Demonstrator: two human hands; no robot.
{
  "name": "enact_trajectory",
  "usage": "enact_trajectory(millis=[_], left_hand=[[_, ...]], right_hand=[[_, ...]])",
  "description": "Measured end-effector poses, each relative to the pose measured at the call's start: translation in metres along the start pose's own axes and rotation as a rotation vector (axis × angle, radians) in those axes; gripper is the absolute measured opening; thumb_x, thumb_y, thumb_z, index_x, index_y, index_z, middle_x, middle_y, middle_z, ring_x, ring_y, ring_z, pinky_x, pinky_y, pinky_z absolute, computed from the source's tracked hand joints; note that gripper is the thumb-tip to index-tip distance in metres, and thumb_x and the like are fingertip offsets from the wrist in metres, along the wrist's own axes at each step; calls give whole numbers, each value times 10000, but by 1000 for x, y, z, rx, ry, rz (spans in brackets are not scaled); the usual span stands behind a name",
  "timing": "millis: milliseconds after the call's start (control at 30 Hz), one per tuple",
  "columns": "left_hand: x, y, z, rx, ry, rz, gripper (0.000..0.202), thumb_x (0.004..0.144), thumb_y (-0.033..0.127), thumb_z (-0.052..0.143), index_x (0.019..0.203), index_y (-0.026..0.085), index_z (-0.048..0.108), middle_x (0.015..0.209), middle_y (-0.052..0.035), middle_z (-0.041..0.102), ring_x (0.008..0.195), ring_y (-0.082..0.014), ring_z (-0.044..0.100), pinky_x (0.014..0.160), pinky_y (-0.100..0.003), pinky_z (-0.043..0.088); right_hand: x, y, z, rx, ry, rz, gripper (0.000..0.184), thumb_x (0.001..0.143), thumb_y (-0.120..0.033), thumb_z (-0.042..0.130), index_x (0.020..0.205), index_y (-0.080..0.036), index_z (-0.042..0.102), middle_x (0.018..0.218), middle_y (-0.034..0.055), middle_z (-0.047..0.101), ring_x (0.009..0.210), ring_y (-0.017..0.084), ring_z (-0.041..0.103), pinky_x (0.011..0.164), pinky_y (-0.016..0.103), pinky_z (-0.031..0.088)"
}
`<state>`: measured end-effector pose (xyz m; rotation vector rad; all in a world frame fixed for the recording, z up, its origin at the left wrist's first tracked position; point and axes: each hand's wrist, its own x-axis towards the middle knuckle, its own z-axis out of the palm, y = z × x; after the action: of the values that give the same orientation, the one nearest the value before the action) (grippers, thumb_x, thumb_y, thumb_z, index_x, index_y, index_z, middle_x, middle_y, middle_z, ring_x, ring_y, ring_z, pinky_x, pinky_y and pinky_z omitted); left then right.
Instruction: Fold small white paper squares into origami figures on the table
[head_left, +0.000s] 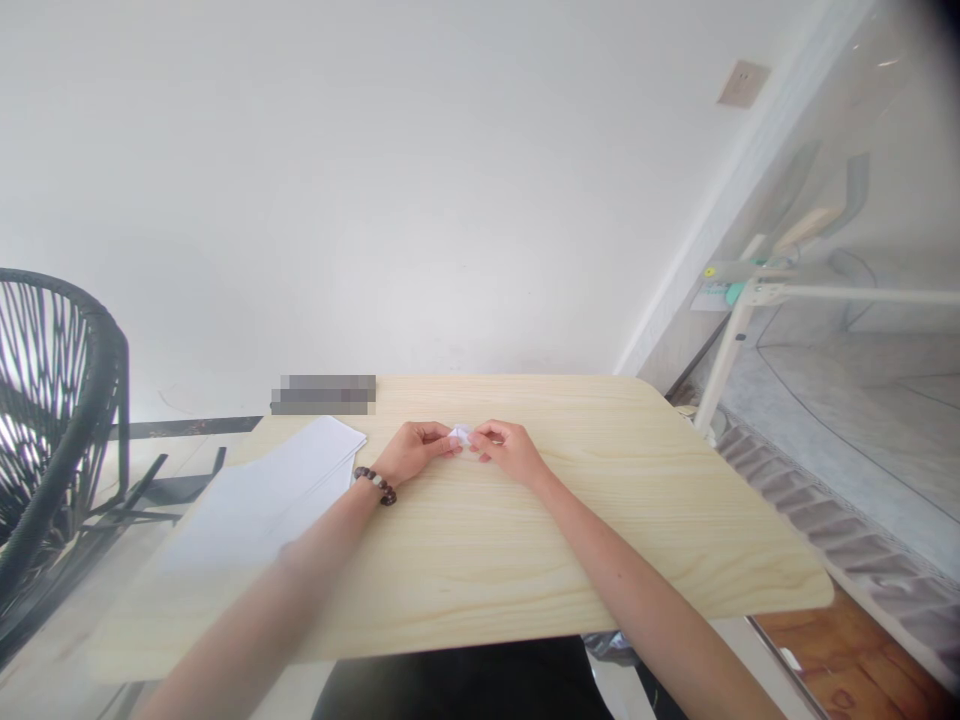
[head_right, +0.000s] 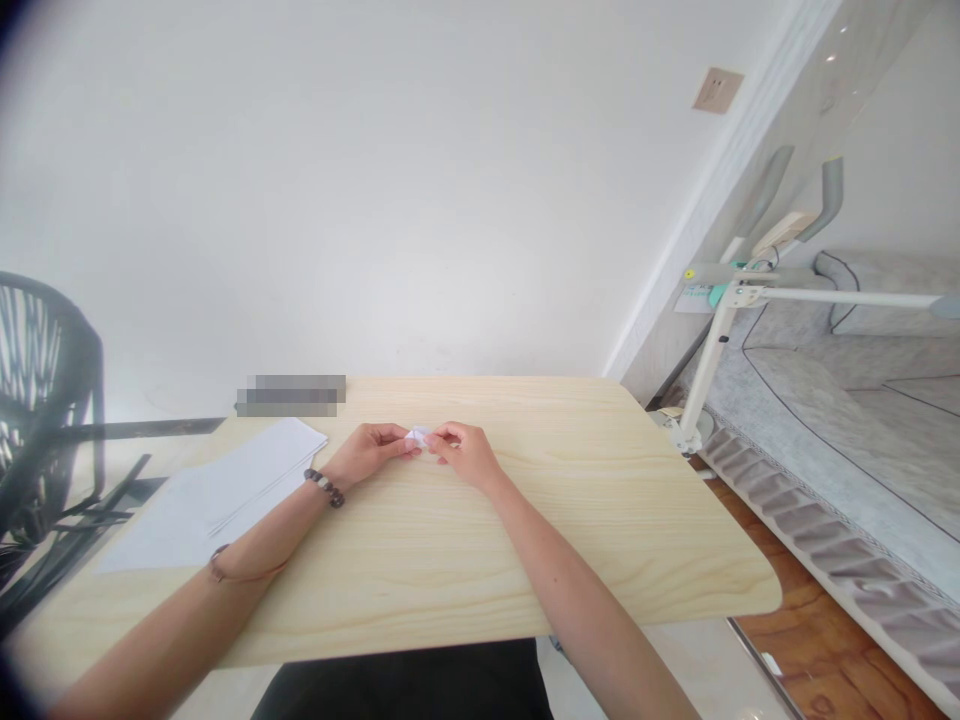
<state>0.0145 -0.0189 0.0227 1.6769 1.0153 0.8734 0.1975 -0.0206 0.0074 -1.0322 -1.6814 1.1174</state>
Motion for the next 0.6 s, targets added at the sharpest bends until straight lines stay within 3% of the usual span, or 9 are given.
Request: enact_trajectory(millis=[600], left_hand=[[2, -2, 4, -198, 4, -52, 342, 633, 398, 592, 820, 112, 578, 767, -62, 638, 711, -164, 593, 682, -310, 479]], right_hand=[[-1, 0, 1, -20, 14, -28, 216, 676, -367, 528, 724, -157, 544, 704, 16, 574, 619, 103, 538, 526, 231, 495]])
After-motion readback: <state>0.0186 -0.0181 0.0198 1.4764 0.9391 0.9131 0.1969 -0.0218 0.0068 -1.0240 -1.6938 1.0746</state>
